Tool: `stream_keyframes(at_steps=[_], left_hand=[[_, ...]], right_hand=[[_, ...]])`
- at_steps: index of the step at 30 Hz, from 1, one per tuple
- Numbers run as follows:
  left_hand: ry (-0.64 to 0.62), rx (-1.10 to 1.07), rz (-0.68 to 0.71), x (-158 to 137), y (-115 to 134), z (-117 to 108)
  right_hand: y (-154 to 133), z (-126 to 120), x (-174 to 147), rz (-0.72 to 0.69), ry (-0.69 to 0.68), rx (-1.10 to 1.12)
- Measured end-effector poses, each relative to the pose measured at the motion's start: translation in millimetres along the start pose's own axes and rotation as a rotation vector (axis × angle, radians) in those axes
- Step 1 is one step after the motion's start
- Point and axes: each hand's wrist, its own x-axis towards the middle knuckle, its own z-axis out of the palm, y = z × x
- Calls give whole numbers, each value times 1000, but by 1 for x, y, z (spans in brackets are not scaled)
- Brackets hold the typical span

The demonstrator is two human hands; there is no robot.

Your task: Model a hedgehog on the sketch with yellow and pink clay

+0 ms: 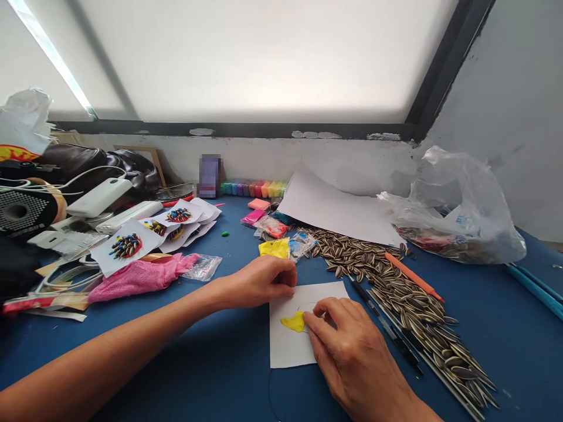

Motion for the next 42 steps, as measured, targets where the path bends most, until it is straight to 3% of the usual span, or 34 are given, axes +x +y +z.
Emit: stream_keyframes(at_steps=[24, 31, 37, 42], left_hand=[[2, 3, 58, 1, -2, 4], [-20, 115, 130, -7, 6, -9], [-302, 285, 220, -14, 19, -14], [-342, 286, 181, -13, 19, -11]], right_hand=[[0, -1, 4, -7, -88, -71], [0, -1, 4, -5, -98, -70], [0, 0, 4, 2, -107, -53], [3, 0, 1, 69, -74, 10]])
